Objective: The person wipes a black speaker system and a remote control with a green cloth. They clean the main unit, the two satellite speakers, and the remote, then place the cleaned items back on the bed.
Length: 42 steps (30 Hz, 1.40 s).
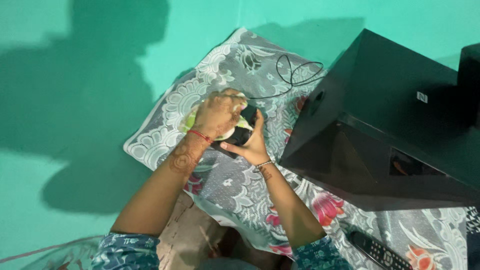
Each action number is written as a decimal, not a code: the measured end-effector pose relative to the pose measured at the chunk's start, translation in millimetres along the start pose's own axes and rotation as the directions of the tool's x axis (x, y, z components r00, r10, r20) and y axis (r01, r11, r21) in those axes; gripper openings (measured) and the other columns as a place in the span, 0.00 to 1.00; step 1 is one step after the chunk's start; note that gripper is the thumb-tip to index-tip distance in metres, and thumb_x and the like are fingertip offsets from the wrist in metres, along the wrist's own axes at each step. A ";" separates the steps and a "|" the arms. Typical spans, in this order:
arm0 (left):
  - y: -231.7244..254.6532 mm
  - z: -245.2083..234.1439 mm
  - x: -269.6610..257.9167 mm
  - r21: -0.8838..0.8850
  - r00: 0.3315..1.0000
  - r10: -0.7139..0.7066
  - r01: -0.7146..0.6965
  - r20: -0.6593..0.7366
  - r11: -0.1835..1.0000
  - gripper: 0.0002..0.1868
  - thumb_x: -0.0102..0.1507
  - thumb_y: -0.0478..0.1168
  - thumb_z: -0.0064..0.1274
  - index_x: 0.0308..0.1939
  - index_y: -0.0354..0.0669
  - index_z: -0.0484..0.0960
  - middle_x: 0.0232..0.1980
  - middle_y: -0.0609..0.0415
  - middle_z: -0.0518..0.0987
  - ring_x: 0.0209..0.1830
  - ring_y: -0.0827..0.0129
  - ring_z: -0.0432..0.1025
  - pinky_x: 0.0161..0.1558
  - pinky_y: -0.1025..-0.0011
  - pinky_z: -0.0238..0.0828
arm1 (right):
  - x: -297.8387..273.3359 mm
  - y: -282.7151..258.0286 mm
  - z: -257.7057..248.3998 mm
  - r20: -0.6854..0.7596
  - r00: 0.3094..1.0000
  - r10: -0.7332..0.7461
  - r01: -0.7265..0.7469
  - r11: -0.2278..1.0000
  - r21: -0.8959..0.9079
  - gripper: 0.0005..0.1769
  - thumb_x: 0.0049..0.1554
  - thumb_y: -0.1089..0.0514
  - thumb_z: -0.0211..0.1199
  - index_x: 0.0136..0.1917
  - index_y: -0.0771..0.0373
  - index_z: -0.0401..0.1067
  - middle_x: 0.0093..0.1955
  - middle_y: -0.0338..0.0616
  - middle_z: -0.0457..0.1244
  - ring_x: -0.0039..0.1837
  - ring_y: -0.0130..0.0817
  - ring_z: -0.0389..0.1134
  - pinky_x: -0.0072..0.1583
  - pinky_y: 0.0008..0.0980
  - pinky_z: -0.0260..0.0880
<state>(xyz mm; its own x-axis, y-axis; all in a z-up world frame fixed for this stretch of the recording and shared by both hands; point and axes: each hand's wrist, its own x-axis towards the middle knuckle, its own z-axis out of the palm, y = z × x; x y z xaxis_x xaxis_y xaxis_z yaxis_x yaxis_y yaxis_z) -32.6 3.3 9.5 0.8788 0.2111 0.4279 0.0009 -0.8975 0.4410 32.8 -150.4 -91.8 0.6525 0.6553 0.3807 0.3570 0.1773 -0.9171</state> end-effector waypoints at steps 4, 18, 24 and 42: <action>-3.1 -5.7 0.6 0.032 0.991 -0.124 0.126 -0.040 0.992 0.13 0.63 0.44 0.56 0.51 0.53 0.87 0.57 0.48 0.79 0.52 0.48 0.75 0.52 0.53 0.74 | 1.9 -9.1 -4.3 0.032 0.997 -0.070 0.072 0.994 -0.082 0.81 0.40 0.51 0.86 0.83 0.67 0.25 0.78 0.58 0.47 0.80 0.49 0.50 0.80 0.44 0.49; -62.9 -40.6 -42.8 -0.547 0.936 -0.347 0.320 0.056 0.774 0.17 0.67 0.48 0.55 0.57 0.47 0.85 0.49 0.51 0.87 0.47 0.70 0.78 0.52 0.71 0.73 | 63.8 -110.6 20.3 0.157 0.921 0.357 -0.082 0.570 -0.818 0.88 0.25 0.33 0.86 0.79 0.77 0.39 0.78 0.71 0.43 0.79 0.69 0.42 0.75 0.54 0.46; -38.2 -63.4 -42.7 -0.503 0.994 0.023 -0.075 -0.108 0.861 0.19 0.69 0.47 0.52 0.61 0.47 0.83 0.60 0.48 0.82 0.61 0.63 0.76 0.62 0.67 0.71 | 34.8 -88.5 6.0 0.033 0.998 0.061 -0.028 0.792 -0.610 0.79 0.28 0.36 0.86 0.77 0.76 0.48 0.75 0.66 0.50 0.77 0.60 0.51 0.76 0.48 0.50; -49.9 -18.5 8.0 -0.120 0.997 -0.063 0.069 0.054 0.990 0.14 0.66 0.46 0.53 0.54 0.53 0.86 0.62 0.55 0.80 0.59 0.57 0.75 0.62 0.59 0.70 | 14.0 -14.8 -5.6 -0.009 0.989 -0.145 0.132 0.922 -0.363 0.73 0.37 0.45 0.86 0.80 0.71 0.43 0.75 0.60 0.46 0.79 0.54 0.48 0.80 0.45 0.47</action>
<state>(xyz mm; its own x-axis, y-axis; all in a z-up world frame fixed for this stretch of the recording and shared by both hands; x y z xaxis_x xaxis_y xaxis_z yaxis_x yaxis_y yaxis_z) -34.5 56.9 5.4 0.9013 0.2460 0.3565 0.0040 -0.8278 0.5611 40.4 -148.0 -72.2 0.5993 0.6162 0.5110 0.6584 -0.0164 -0.7525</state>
